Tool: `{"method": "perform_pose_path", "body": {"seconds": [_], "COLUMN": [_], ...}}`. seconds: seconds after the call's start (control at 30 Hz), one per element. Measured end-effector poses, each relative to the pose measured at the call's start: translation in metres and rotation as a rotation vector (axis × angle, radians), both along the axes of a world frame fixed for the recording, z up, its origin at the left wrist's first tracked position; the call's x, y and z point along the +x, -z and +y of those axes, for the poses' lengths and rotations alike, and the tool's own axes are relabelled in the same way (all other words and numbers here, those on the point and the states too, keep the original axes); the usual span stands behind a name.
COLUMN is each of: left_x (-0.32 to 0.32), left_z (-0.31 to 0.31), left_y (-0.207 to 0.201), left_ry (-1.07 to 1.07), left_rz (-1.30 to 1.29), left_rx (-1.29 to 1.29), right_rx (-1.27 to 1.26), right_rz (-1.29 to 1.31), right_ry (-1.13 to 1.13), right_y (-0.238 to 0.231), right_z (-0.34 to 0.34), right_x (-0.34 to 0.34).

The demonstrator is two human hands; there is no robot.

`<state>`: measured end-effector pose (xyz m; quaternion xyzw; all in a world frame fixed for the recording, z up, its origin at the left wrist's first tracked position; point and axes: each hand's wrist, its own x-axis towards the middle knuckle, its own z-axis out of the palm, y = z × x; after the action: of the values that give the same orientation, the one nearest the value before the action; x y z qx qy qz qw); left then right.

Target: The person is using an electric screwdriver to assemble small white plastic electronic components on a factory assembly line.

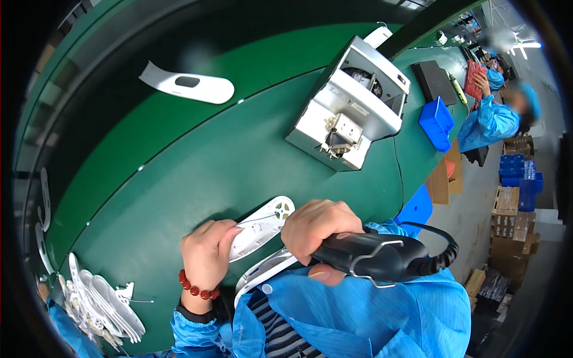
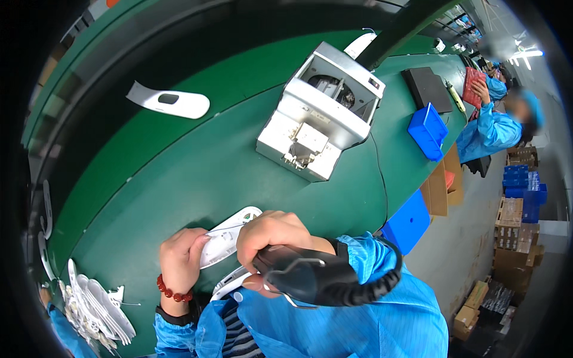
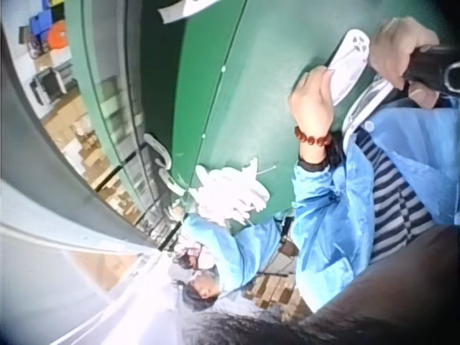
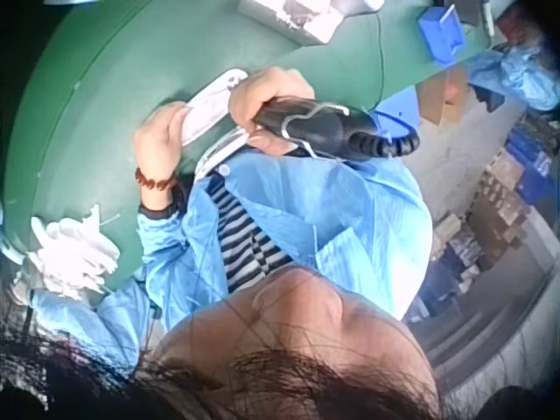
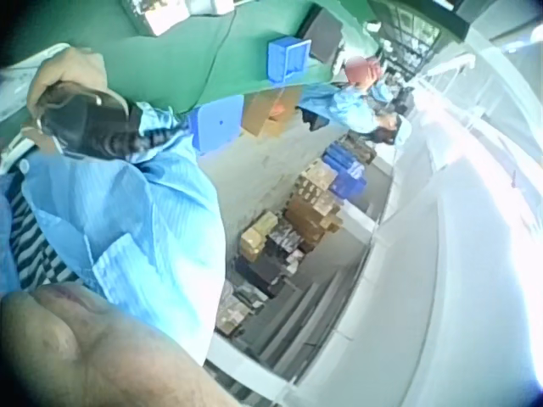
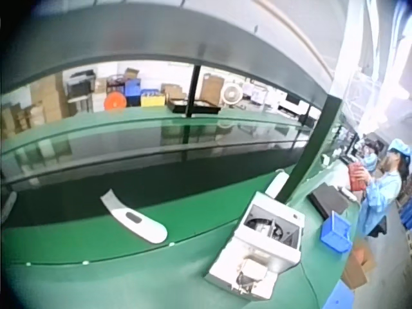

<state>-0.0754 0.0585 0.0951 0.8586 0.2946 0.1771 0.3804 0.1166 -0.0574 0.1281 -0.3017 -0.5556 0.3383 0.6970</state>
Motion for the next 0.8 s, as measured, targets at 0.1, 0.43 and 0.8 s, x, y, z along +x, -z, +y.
{"method": "perform_pose_path", "body": {"seconds": [0.1,0.43,0.8], "left_x": [0.0,-0.042,0.151], "left_z": [0.009,0.221,0.193], "left_y": [-0.002,-0.004,0.013], "left_ry": [-0.013,-0.301,0.169], "left_rz": [0.0,0.591,0.304], "left_rx": [0.062,0.601,0.993], "right_rx": [0.016,0.003,0.089], "right_rz": [-0.065,0.021,0.196], "right_ry": [0.034,0.158,0.485], "right_y": [-0.013,-0.022,-0.056], "right_z": [0.003,-0.017,0.003], "right_x": [0.006,0.019,0.09]}}
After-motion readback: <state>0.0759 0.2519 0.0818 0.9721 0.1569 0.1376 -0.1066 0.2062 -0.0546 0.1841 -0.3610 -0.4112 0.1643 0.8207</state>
